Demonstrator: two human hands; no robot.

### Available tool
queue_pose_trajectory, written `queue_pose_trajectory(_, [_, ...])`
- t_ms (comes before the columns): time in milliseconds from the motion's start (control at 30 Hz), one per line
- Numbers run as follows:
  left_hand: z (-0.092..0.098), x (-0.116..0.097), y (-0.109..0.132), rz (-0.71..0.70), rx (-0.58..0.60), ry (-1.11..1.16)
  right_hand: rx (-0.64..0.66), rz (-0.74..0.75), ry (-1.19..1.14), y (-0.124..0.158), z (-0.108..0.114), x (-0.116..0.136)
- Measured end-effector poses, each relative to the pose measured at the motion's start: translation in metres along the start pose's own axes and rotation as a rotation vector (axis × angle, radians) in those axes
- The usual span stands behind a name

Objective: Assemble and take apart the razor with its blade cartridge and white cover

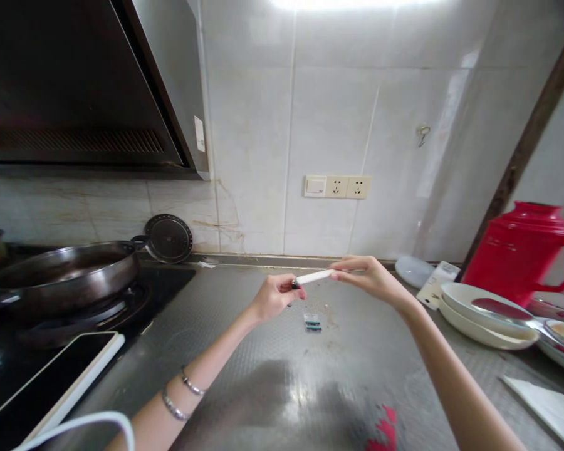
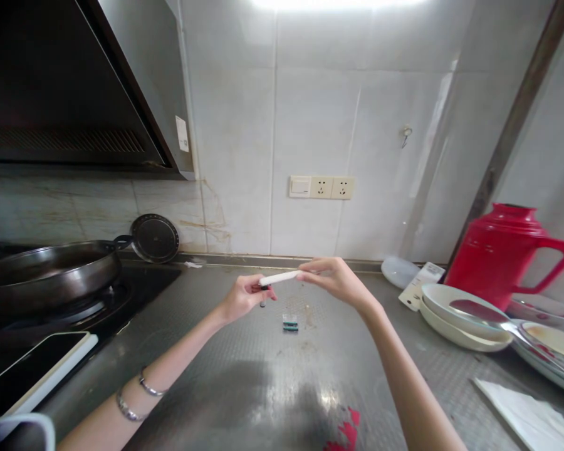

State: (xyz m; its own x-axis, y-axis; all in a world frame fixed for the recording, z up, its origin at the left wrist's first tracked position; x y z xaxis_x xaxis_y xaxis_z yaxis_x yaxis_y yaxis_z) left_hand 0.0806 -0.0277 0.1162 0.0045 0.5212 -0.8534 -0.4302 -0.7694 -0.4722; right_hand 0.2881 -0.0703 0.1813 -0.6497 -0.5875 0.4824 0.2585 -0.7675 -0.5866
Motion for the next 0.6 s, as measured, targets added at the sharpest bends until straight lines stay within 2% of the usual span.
queue_pose_trajectory(133, [-0.001,-0.002,0.001,-0.001,0.003,0.022,0.024,0.019,-0.017,-0.001,-0.001,0.0])
queue_pose_trajectory(300, [0.0,0.001,0.0,0.007,-0.007,0.061,-0.024,-0.031,-0.025,-0.001,0.005,-0.005])
queue_pose_trajectory(433, [0.0,0.002,0.0,0.009,-0.009,0.049,0.026,0.0,-0.042,-0.001,0.004,-0.002])
queue_pose_trajectory(600, [0.001,-0.002,0.001,0.01,-0.008,0.092,0.01,-0.032,-0.052,-0.002,0.004,-0.015])
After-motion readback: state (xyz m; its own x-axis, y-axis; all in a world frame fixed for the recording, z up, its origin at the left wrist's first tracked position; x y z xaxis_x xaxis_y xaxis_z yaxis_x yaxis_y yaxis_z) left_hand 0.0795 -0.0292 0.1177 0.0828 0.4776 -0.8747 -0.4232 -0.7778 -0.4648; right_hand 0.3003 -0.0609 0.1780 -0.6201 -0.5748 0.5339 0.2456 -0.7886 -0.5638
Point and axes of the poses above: each hand's wrist, its own y-axis away from the middle knuckle, its own z-axis out of the back of the hand, x = y × z, the point moved 2 cm from there along -y, towards the middle knuckle, and after that the axes turned 6 degrees about -x, right-handed, at the moved point
